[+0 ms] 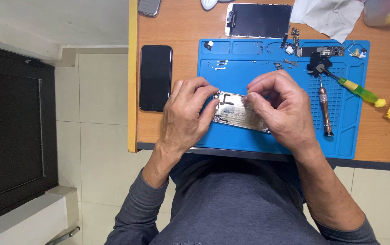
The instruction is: The person uses a metal spudger to pry and lift a ribbon cable connector on a disassembled smartphone motherboard. They then use tweezers to carefully adjust and reseat the connector and other small components on the board.
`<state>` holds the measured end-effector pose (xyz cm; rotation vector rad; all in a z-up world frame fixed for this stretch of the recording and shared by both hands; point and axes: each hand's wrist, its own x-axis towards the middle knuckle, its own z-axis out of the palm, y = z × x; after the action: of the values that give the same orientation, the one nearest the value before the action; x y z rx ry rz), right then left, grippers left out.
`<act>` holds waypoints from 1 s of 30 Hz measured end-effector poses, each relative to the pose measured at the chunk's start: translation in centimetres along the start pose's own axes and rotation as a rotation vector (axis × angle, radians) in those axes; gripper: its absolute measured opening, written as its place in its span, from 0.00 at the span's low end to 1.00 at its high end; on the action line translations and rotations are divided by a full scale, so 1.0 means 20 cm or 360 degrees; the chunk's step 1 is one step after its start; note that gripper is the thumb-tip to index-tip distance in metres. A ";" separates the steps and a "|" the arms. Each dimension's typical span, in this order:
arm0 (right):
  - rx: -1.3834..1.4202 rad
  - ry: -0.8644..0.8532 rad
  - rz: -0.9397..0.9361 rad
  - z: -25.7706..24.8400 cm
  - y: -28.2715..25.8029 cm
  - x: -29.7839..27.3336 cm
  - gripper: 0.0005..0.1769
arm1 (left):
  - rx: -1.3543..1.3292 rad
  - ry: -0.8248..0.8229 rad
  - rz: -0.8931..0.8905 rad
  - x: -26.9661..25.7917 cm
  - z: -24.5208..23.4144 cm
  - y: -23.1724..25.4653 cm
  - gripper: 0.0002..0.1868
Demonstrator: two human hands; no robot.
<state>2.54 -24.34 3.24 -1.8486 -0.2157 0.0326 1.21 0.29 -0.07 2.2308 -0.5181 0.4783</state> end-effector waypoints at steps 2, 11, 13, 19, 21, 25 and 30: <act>0.0044 -0.0026 0.0012 0.01 0.02 0.00 0.02 | 0.0034 -0.0040 0.0013 0.00 0.02 0.00 0.08; 0.0069 -0.0042 0.0042 0.02 0.03 0.00 0.01 | 0.0228 -0.0261 0.0156 0.04 0.03 0.00 0.08; 0.0074 -0.0036 0.0047 0.02 0.04 0.00 0.01 | 0.0244 -0.0278 0.0170 0.04 0.04 0.00 0.07; 0.0036 -0.0054 0.0050 0.02 0.03 0.00 0.02 | 0.0144 -0.0247 0.0133 0.02 0.05 -0.01 0.03; -0.0097 -0.0062 -0.0004 0.02 0.04 0.00 0.01 | 0.0106 -0.0215 0.0099 0.00 0.06 -0.02 0.02; -0.0184 -0.0099 -0.0021 0.03 0.01 0.01 0.01 | 0.0139 -0.0211 0.0113 -0.02 0.04 -0.03 0.02; -0.0502 -0.0072 -0.0307 0.04 0.03 0.02 0.01 | 0.0114 -0.0182 0.0061 -0.04 0.03 -0.03 0.04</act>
<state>2.85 -23.65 2.50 -2.1335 -0.4510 -0.0985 0.90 0.36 -1.06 2.3303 -0.6134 0.3959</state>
